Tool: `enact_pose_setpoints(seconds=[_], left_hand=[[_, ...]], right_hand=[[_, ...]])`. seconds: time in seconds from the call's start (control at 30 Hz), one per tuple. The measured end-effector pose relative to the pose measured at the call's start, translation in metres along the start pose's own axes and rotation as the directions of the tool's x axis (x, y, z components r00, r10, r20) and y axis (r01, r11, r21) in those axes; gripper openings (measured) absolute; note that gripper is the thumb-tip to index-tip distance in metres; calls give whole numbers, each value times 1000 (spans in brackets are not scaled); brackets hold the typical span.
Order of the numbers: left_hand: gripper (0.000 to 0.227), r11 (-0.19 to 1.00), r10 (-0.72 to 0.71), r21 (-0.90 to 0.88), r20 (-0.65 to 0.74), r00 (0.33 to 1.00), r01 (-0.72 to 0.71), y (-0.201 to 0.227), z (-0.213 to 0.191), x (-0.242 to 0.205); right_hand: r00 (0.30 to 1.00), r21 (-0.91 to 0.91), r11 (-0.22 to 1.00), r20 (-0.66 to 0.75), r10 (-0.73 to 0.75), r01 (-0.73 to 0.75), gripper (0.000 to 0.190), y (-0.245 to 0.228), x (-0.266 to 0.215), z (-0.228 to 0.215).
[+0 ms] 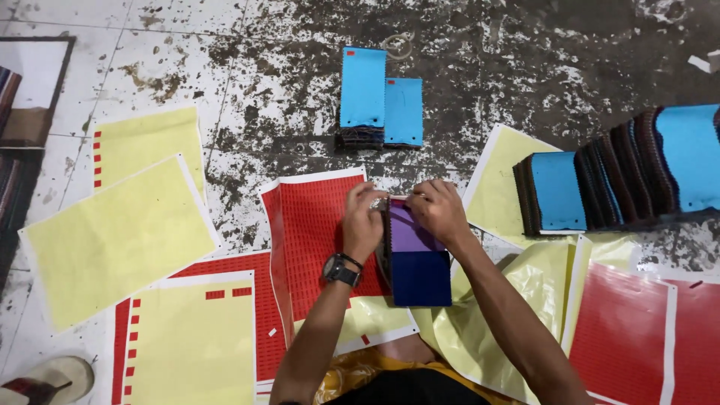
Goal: The person sits on the floor and assembles spiral-bound notebooks by hand. They peel small red adhesive strips from a red sheet and apply them to the spines of blue, purple, and brown notebooks, stacking the finished items.
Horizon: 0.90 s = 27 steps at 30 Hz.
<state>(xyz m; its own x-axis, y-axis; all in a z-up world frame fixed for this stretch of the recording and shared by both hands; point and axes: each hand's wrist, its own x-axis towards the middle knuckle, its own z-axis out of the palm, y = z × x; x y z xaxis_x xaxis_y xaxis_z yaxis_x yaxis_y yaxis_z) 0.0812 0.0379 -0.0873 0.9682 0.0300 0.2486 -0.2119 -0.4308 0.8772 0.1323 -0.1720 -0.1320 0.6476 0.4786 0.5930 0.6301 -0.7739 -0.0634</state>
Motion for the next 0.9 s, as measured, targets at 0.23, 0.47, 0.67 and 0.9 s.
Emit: enact_pose_setpoints(seconds=[0.23, 0.47, 0.67, 0.9], left_hand=[[55, 851, -154, -508, -2, 988, 132, -3, -6, 5], [60, 813, -154, -552, 100, 983, 183, -3, 3, 6], [57, 959, -10, -282, 50, 999, 24, 23, -10, 6], [37, 898, 96, 425, 71, 993, -118, -14, -7, -2]], right_hand=[[908, 570, 738, 396, 138, -361, 20, -26, 23, -59], [842, 629, 569, 469, 266, -530, 12, -36, 33, -54], [781, 559, 559, 539, 316, -612, 10, -26, 20, -37], [734, 501, 549, 563, 380, -669, 10, -19, 18, -21]])
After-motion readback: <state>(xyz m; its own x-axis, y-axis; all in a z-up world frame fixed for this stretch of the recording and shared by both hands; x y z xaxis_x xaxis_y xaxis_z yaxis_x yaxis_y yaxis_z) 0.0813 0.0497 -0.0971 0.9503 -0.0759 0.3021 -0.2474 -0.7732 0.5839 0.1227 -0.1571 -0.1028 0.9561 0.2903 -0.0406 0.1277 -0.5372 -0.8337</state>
